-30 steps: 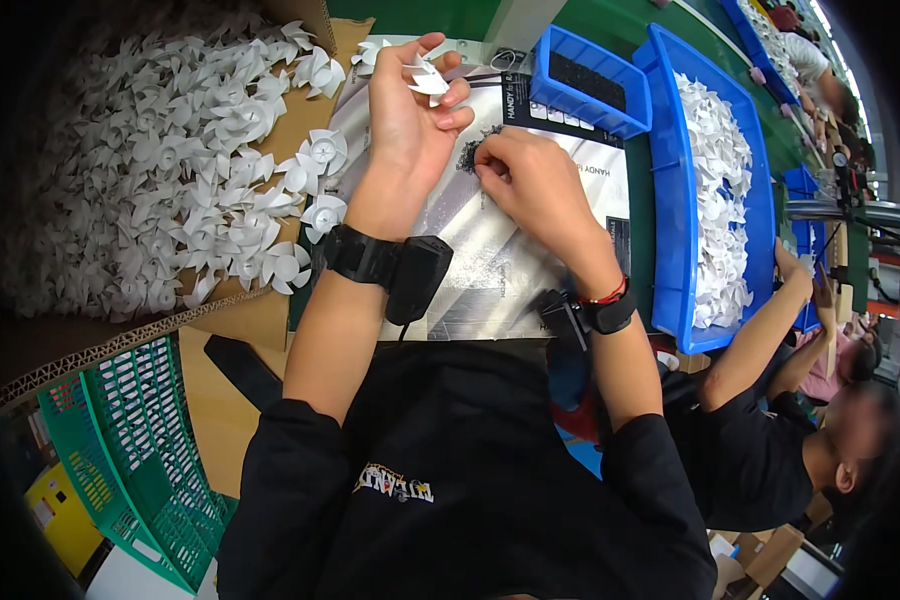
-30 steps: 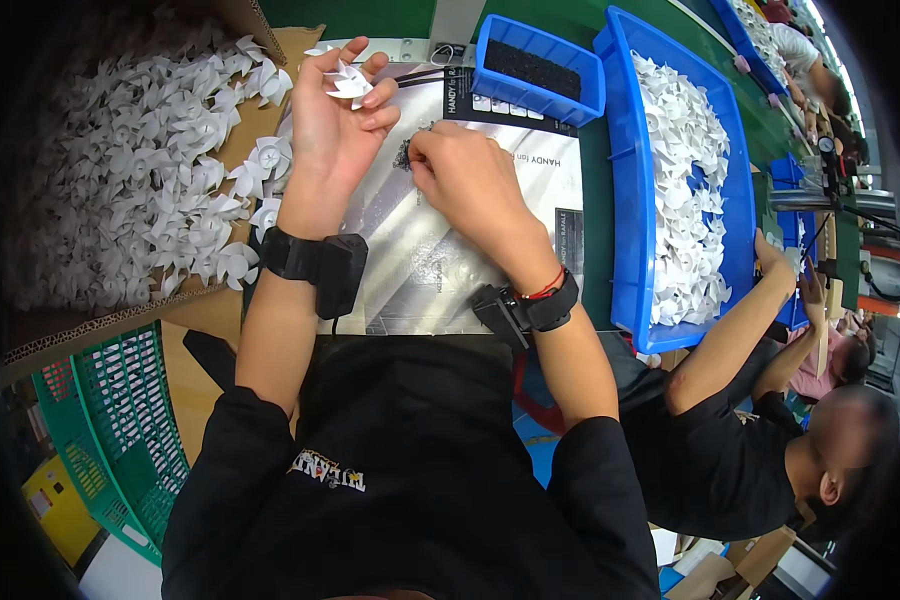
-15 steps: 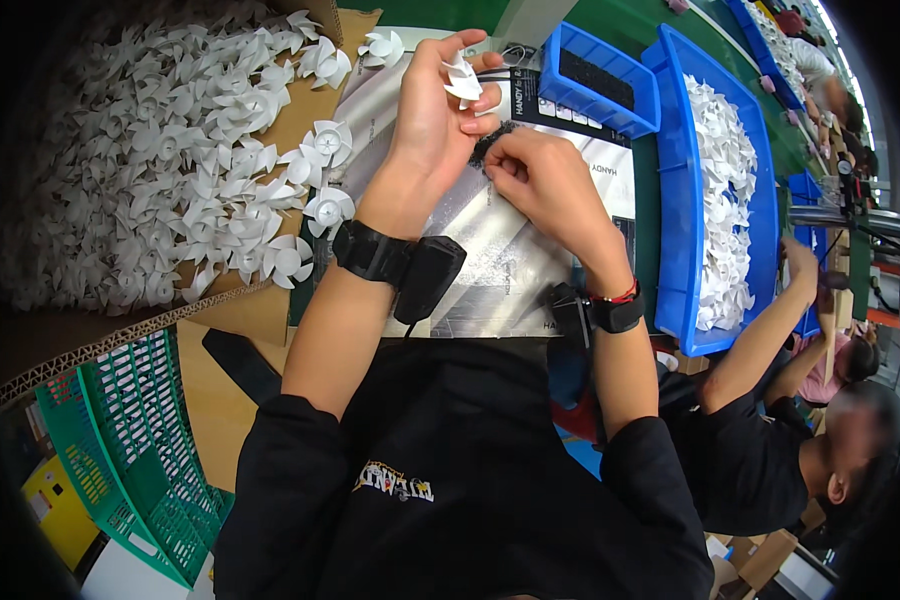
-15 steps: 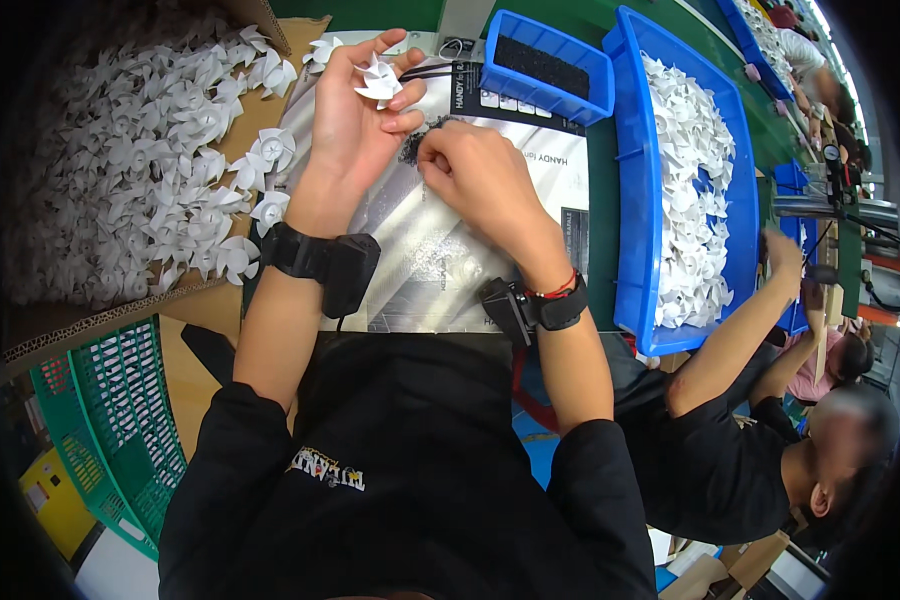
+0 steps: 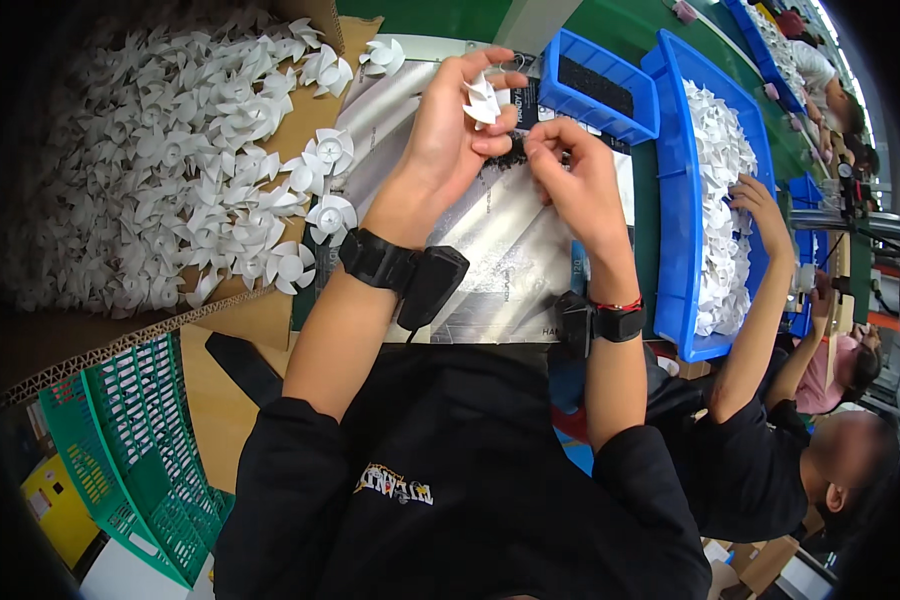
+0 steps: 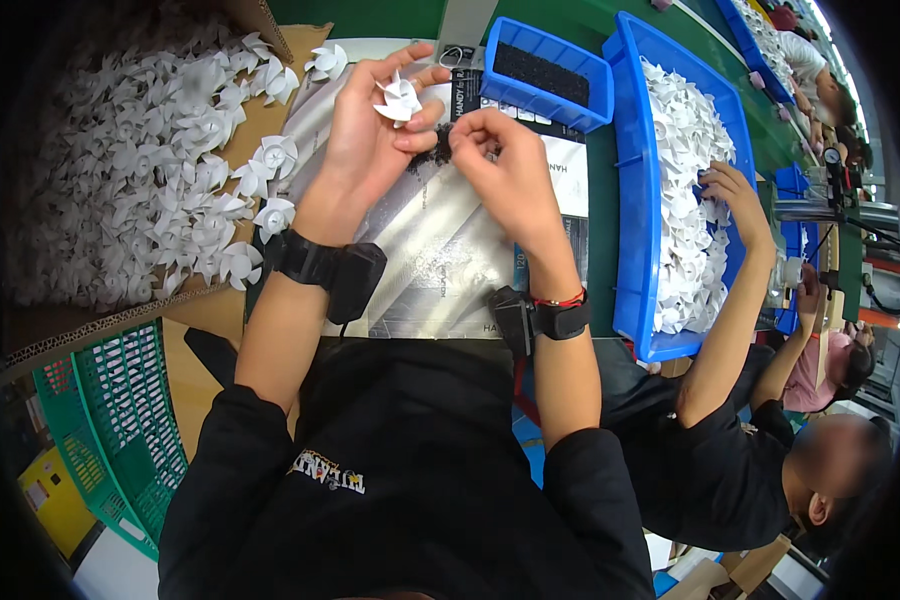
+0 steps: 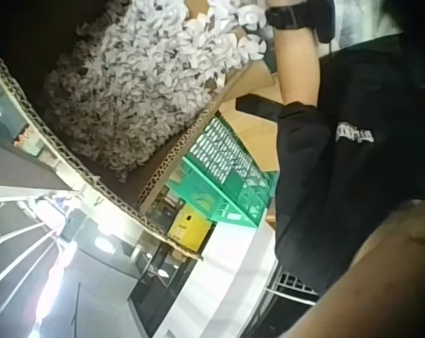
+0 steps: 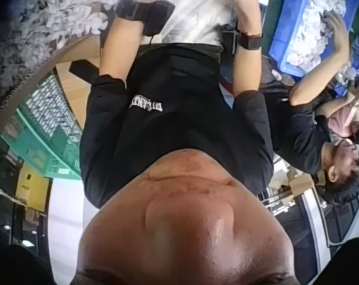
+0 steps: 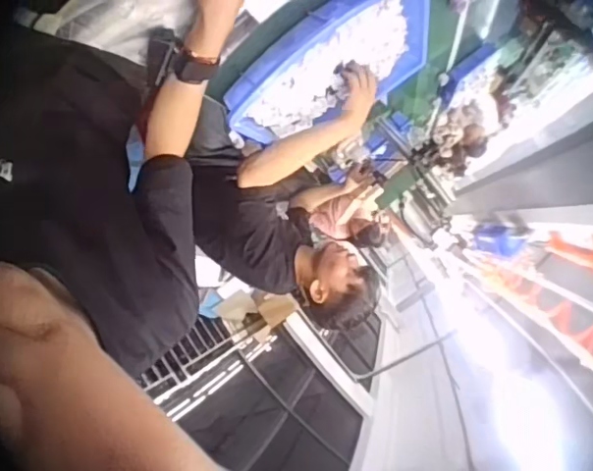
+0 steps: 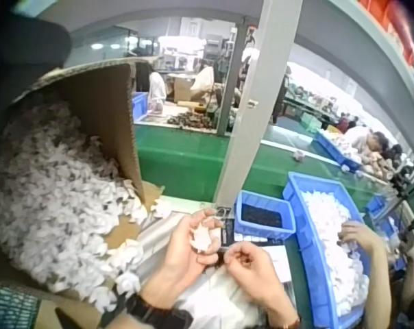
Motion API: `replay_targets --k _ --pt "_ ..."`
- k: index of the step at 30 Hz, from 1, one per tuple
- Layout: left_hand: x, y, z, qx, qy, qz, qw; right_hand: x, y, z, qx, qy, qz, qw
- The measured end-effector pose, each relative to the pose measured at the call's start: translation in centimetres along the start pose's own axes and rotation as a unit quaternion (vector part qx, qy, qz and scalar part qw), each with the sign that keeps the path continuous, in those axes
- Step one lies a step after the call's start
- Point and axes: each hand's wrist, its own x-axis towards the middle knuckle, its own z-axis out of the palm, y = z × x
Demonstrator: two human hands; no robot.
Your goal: Sorting and inspecting small white plastic components on a production line.
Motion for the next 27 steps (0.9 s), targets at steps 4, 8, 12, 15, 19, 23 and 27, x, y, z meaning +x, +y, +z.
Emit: replay_targets --k 4,8,12,15,19,23,27 --pt "-0.5 -0.4 0.9 0.022 -0.031 -0.04 0.998 -0.1 -0.9 -0.1 0.134 0.068 0.0 0.989" --pt "-0.5 -0.9 1.0 0.039 -0.059 -0.057 0.996 -0.1 -1.6 1.0 0.229 0.053 -0.028 0.972" --pt "-0.5 -1.0 1.2 0.066 -0.077 -0.054 0.993 -0.3 -1.4 1.0 0.216 0.054 -0.031 0.974" --pt "-0.8 -1.2 1.1 0.087 -0.077 -0.052 0.992 -0.5 -1.5 1.3 0.234 0.048 -0.023 0.971" --pt "-0.4 -1.2 0.9 0.107 -0.079 -0.045 0.99 -0.1 -0.9 1.4 0.222 0.05 -0.026 0.973" --pt "-0.4 -1.4 1.0 0.119 -0.078 -0.045 0.989 -0.2 -1.6 1.4 0.242 0.056 -0.02 0.968" --pt "-0.5 -1.5 1.2 0.138 -0.059 -0.035 0.988 -0.5 -1.2 1.8 0.248 0.066 -0.024 0.966"
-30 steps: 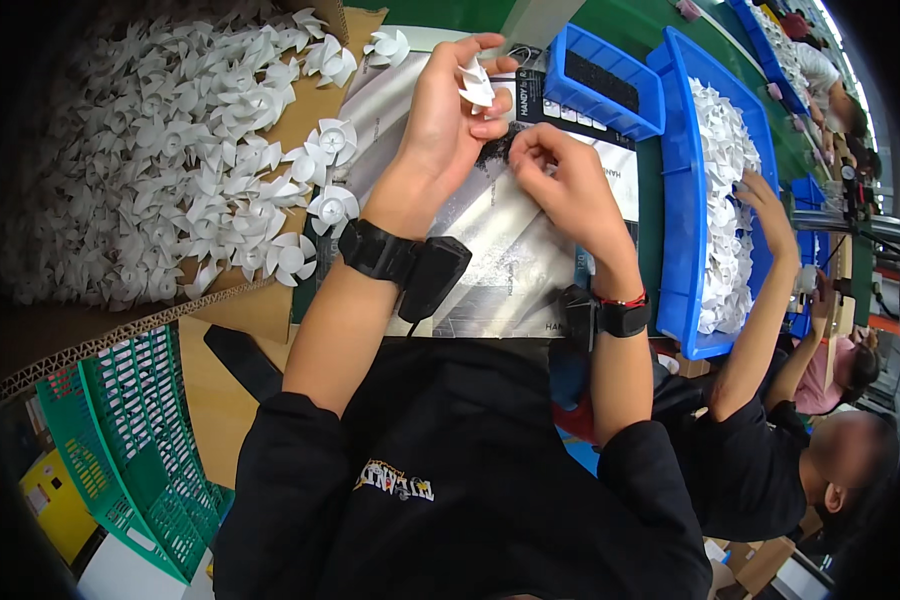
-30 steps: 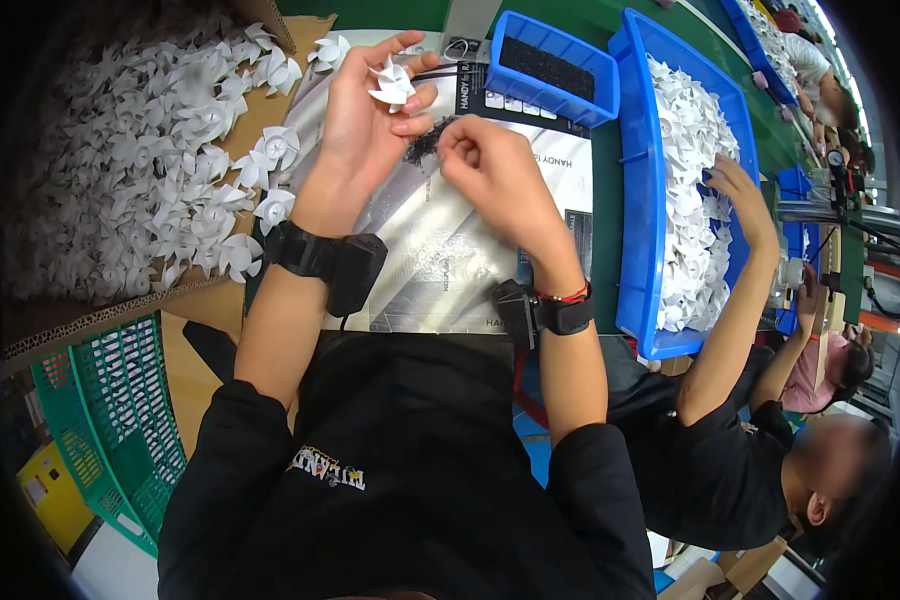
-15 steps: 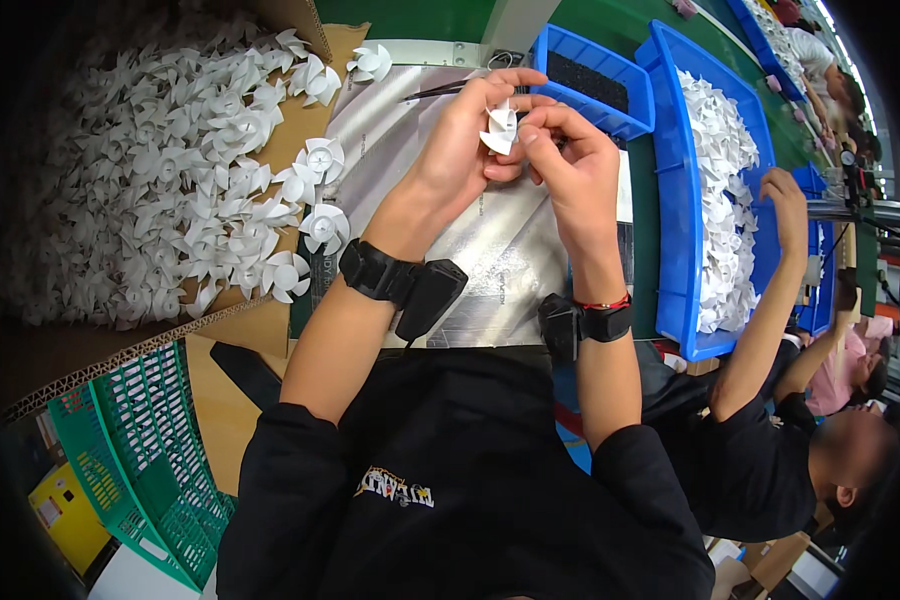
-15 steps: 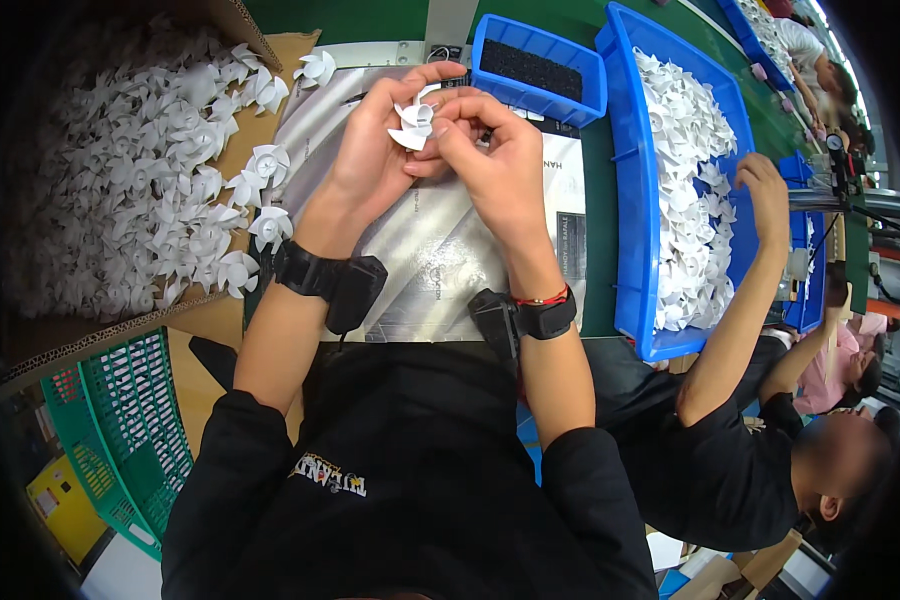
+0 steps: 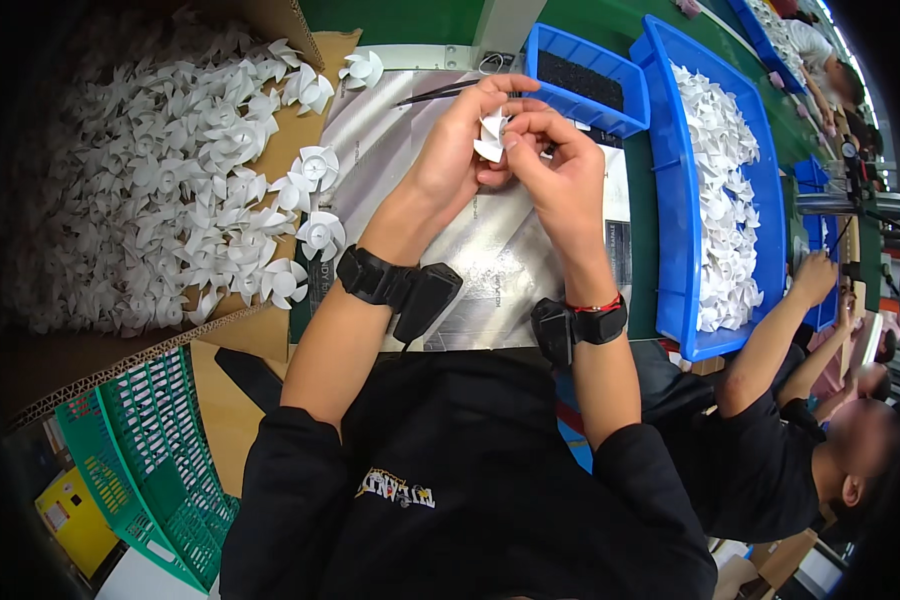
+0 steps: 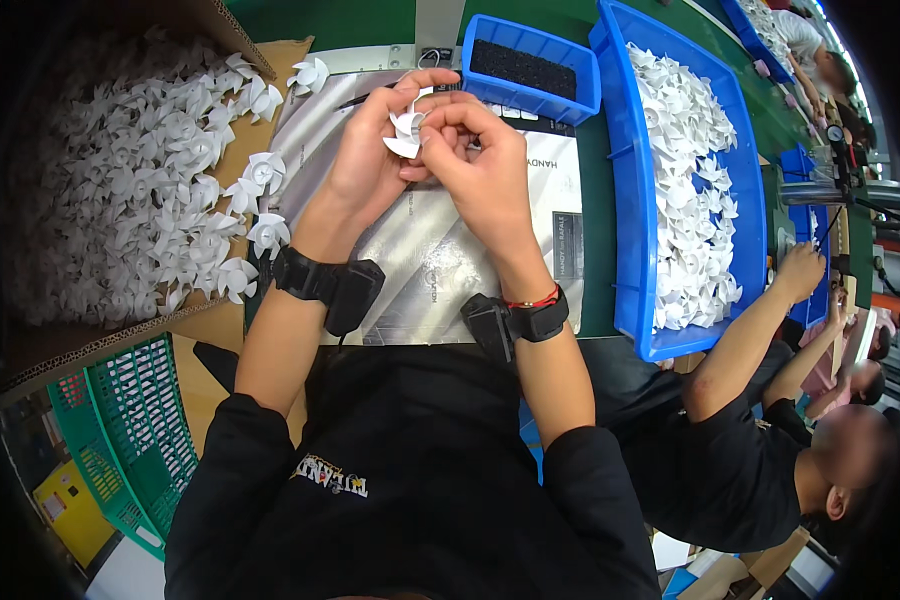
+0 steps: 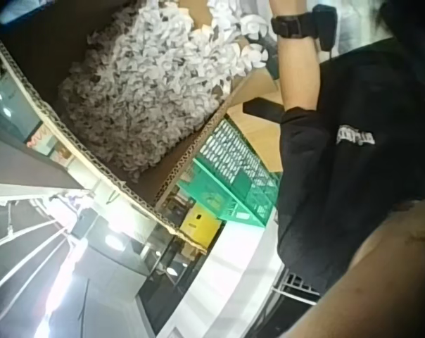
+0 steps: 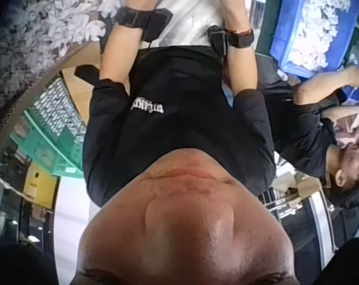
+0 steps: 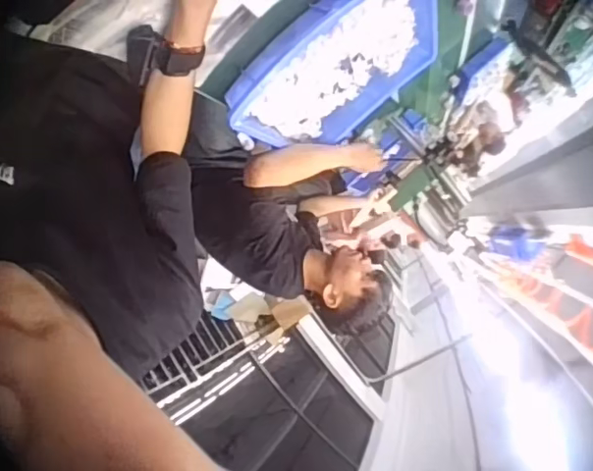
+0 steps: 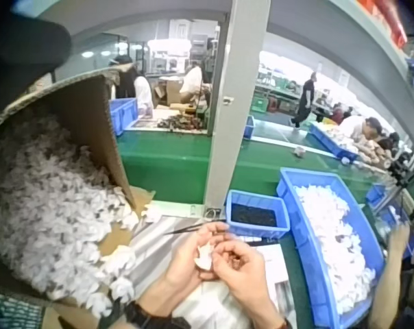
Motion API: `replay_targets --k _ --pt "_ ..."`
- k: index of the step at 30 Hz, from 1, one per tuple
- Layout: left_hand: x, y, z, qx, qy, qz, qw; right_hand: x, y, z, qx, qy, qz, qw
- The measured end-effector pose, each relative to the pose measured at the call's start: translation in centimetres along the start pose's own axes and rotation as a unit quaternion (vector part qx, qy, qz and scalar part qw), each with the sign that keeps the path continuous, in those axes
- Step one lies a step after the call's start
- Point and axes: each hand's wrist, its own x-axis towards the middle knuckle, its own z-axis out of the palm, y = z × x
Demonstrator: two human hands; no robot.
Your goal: Sorting and inspecting small white plastic components on a production line.
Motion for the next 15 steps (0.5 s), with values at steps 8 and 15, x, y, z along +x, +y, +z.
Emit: replay_targets --k 8,15 --pt "0.0 -0.1 -0.2 0.092 0.016 0.007 0.996 -0.3 -0.1 -0.6 -0.107 -0.018 -0.04 0.993" --pt "-0.6 1.0 0.8 0.207 0.017 -0.015 0.978 0.1 -0.7 -3.3 -0.05 -0.06 -0.029 0.997"
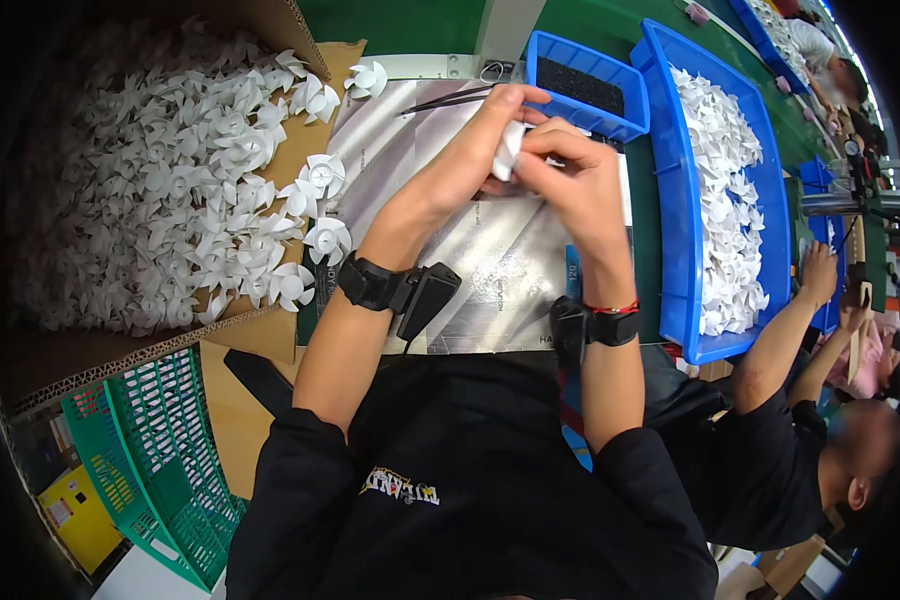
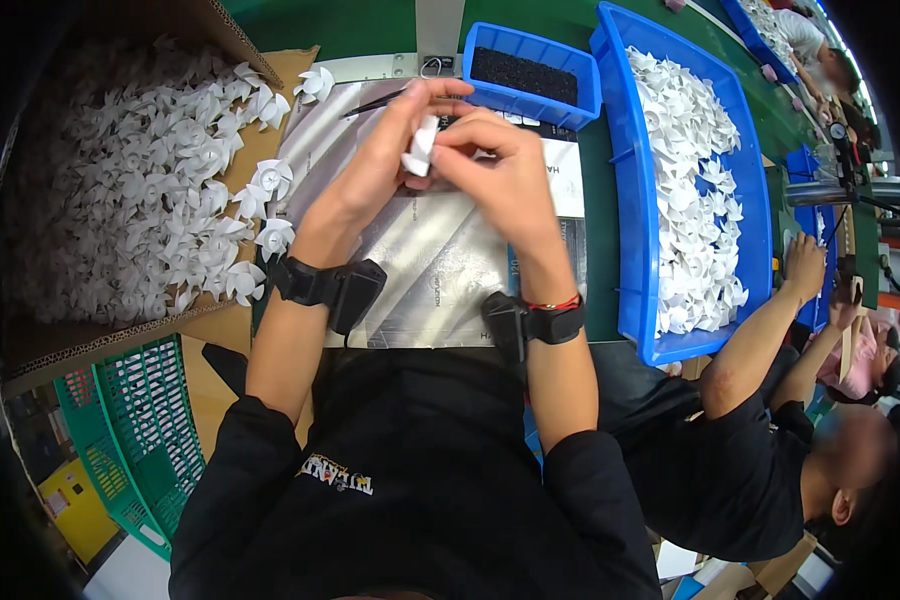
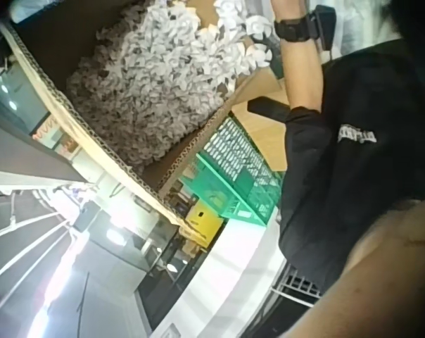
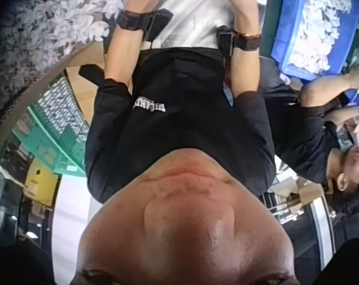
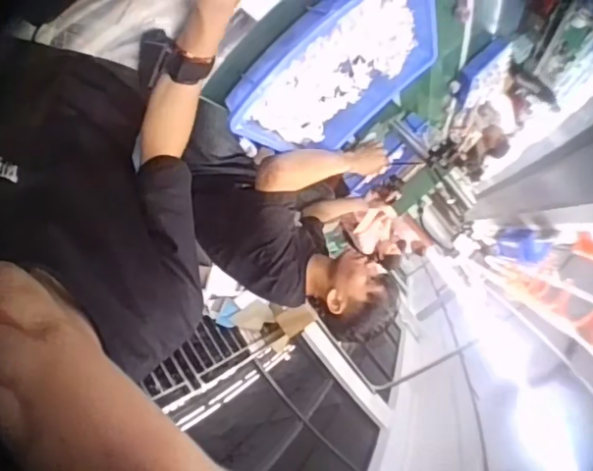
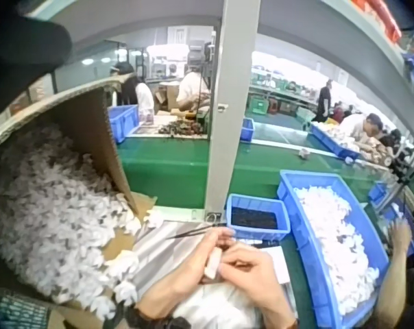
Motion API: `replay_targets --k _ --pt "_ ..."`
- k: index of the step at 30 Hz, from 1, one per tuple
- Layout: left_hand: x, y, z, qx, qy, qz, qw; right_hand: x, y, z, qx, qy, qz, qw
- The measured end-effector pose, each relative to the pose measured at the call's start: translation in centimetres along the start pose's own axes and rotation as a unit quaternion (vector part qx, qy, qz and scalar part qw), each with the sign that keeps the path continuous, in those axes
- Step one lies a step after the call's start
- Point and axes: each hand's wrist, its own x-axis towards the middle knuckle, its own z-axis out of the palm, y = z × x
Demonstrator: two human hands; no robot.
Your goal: Sorting and inspecting small white plastic components on a production line.
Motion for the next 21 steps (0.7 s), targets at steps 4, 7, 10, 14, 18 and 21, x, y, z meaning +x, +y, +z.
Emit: replay_targets --k 4,7,10,14,18,21 --pt "0.2 2.1 -2.5 0.108 0.028 0.041 0.993 0.2 -0.4 -1.5 0.116 0.013 0.024 0.993" --pt "0.9 2.9 -6.0 0.502 0.174 0.159 0.832 -0.2 -0.4 -1.4 0.074 0.002 0.067 0.995" --pt "0.8 3.8 -7.3 0.711 0.209 0.061 0.668 -0.5 -0.6 -1.3 0.03 -0.011 0.108 0.994" --pt "1.5 2.3 -8.7 0.795 0.209 -0.048 0.567 -0.6 1.3 1.4 -0.246 -0.093 -0.002 0.965" --pt "0.9 1.3 -10.0 0.798 0.201 -0.011 0.569 -0.8 2.1 2.7 -0.387 -0.112 -0.076 0.912" --pt "0.3 2.2 -9.9 0.754 0.197 -0.003 0.626 -0.8 1.5 3.5 -0.491 -0.109 -0.1 0.859"
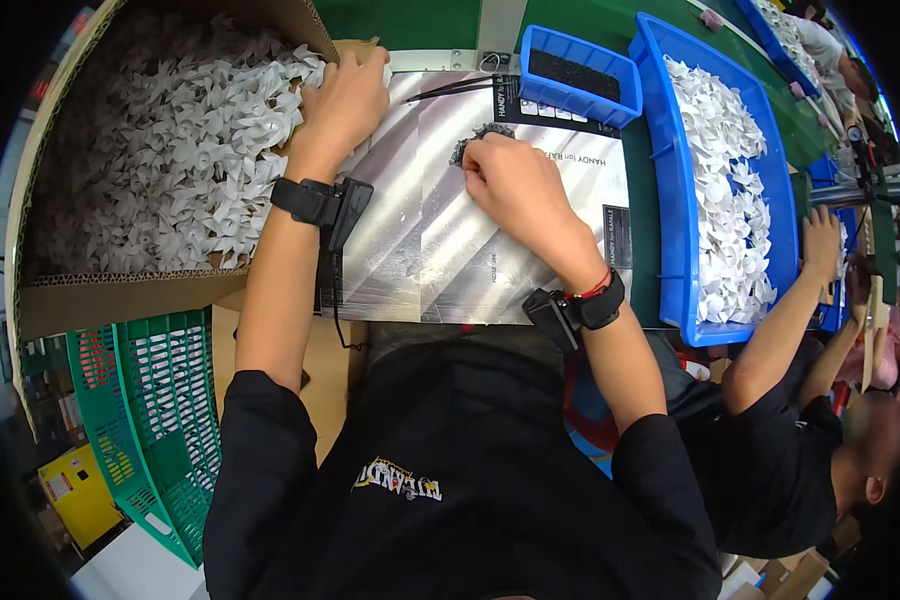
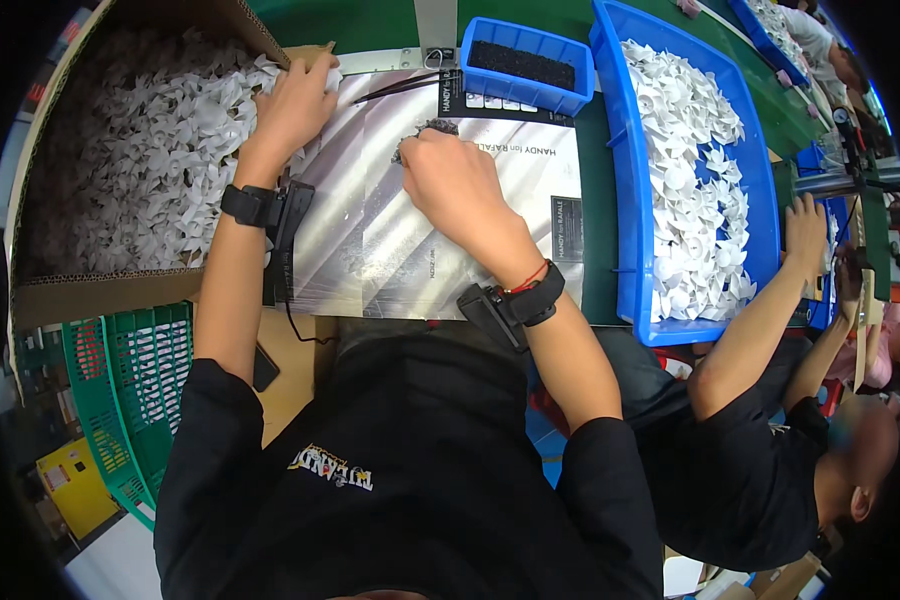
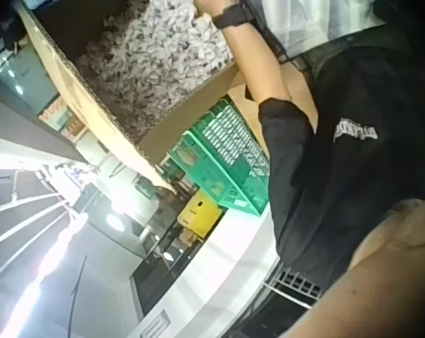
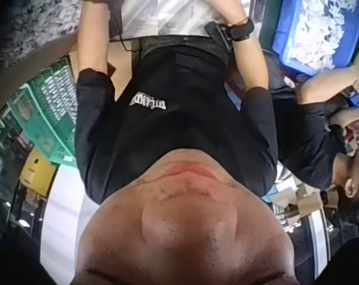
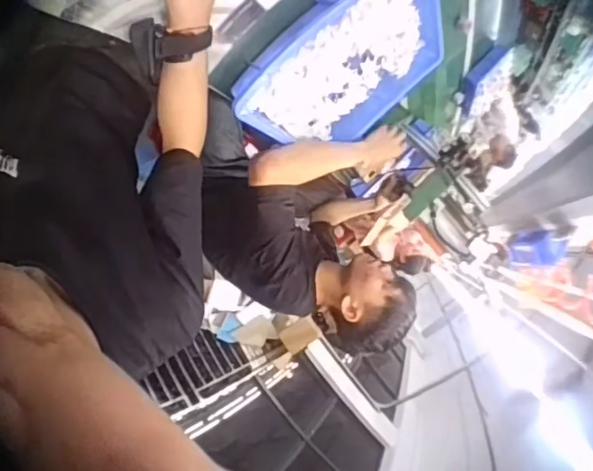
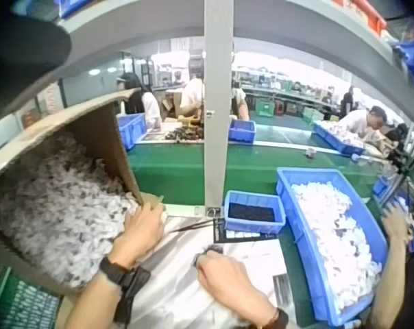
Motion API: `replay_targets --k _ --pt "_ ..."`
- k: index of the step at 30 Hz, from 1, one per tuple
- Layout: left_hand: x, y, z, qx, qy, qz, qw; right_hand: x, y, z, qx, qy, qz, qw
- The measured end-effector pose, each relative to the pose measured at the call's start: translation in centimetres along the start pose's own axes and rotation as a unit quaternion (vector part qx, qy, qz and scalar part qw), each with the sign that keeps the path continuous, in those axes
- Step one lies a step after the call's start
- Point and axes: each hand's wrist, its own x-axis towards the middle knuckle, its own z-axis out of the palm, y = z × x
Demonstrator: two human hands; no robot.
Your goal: Sorting and inspecting small white plastic components on a production line.
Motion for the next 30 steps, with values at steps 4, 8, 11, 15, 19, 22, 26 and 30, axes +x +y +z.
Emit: replay_targets --k 4,8,11,15,19,22,26,30 --pt "-1.9 0.8 -0.4 0.017 -0.017 -0.025 0.999 -0.1 0.1 0.1 -0.028 -0.046 0.019 0.998" --pt "-1.7 -0.1 0.4 -0.01 0.016 0.002 1.0 -0.1 0.2 0.0 -0.018 -0.031 0.021 0.999" --pt "-1.9 -0.2 0.6 -0.001 0.019 0.0 1.0 -0.3 0.5 0.0 0.013 -0.022 0.014 1.0" --pt "-1.7 -0.3 0.6 -0.012 0.031 0.0 0.999 -0.4 0.7 -0.5 0.089 -0.016 0.039 0.995" --pt "-1.7 0.0 0.1 -0.03 0.07 0.002 0.997 -0.4 1.2 -0.5 0.159 -0.001 0.061 0.985" --pt "-2.0 1.3 -1.5 -0.121 0.114 0.022 0.986 0.0 1.4 -0.8 0.224 0.046 0.07 0.971" --pt "-3.2 4.8 -1.9 -0.446 0.088 0.025 0.89 0.0 1.2 -1.0 0.341 0.155 0.078 0.924" --pt "-3.8 9.3 -0.5 -0.752 -0.085 -0.039 0.653 0.2 1.5 -1.2 0.393 0.233 0.073 0.887"
